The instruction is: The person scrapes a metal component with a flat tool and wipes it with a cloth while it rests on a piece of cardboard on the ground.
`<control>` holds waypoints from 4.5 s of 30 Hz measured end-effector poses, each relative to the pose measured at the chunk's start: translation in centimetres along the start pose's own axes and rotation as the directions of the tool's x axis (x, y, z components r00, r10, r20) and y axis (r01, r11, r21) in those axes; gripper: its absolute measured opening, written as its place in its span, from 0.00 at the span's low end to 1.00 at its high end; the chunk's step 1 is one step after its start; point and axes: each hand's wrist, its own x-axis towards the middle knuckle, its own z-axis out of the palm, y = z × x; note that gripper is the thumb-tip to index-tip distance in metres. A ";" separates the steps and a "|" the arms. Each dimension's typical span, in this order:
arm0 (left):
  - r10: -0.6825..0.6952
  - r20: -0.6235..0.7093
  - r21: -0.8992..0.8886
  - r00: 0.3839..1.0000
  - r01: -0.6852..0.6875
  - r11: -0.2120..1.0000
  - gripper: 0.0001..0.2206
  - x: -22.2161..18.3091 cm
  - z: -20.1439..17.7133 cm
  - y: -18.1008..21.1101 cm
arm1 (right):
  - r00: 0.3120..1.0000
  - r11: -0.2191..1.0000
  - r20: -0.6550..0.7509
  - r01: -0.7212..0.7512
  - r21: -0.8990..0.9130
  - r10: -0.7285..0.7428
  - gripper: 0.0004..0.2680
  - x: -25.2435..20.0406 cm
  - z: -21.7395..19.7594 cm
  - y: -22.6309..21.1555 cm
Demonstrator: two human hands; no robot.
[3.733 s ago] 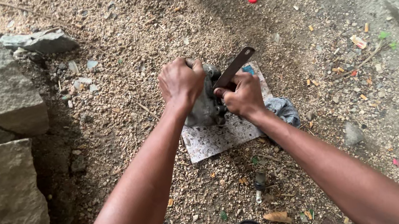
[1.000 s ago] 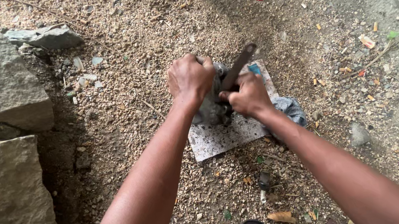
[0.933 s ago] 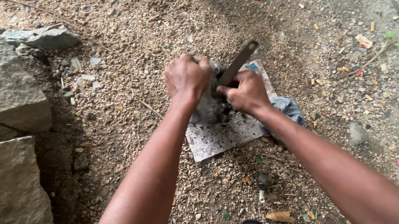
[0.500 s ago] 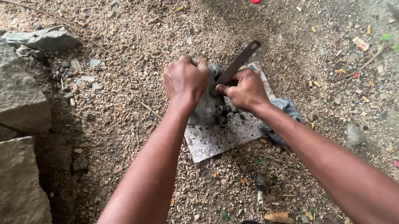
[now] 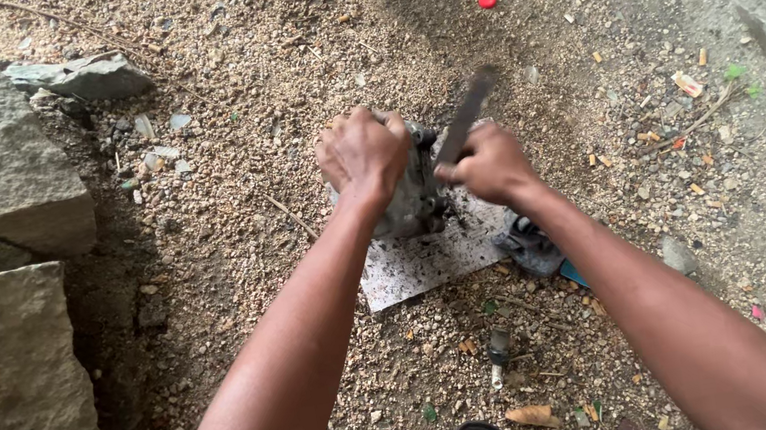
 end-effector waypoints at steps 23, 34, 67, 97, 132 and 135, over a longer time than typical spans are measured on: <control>0.311 0.669 0.424 0.675 -0.690 0.587 0.65 -3.7 2.6 5.2 | 0.895 0.908 -0.282 -0.244 0.341 0.346 0.05 -3.9 0.1 12.3; 0.182 0.560 0.307 0.808 -0.406 0.861 0.61 -3.9 -3.8 -0.7 | 0.941 0.932 -0.287 -0.068 0.355 0.178 0.07 -1.9 2.6 11.2; 0.136 0.612 0.335 0.779 -0.411 0.848 0.68 -3.1 -2.9 -2.3 | 0.998 0.998 -0.054 -0.016 0.069 0.019 0.07 3.8 10.6 15.7; 0.160 0.579 0.381 0.800 -0.438 0.814 0.66 -3.9 -3.2 -2.1 | 0.984 0.997 -0.176 0.030 0.069 -0.017 0.06 2.1 11.6 13.7; 0.102 0.608 0.405 0.787 -0.418 0.813 0.65 -4.3 -3.9 -1.7 | 0.987 0.858 0.093 0.065 0.510 -0.130 0.16 1.8 5.7 11.9; 0.102 0.609 0.405 0.787 -0.419 0.813 0.66 -4.2 -3.8 -1.8 | 0.937 0.516 0.321 -0.346 0.784 0.140 0.16 0.1 4.7 10.9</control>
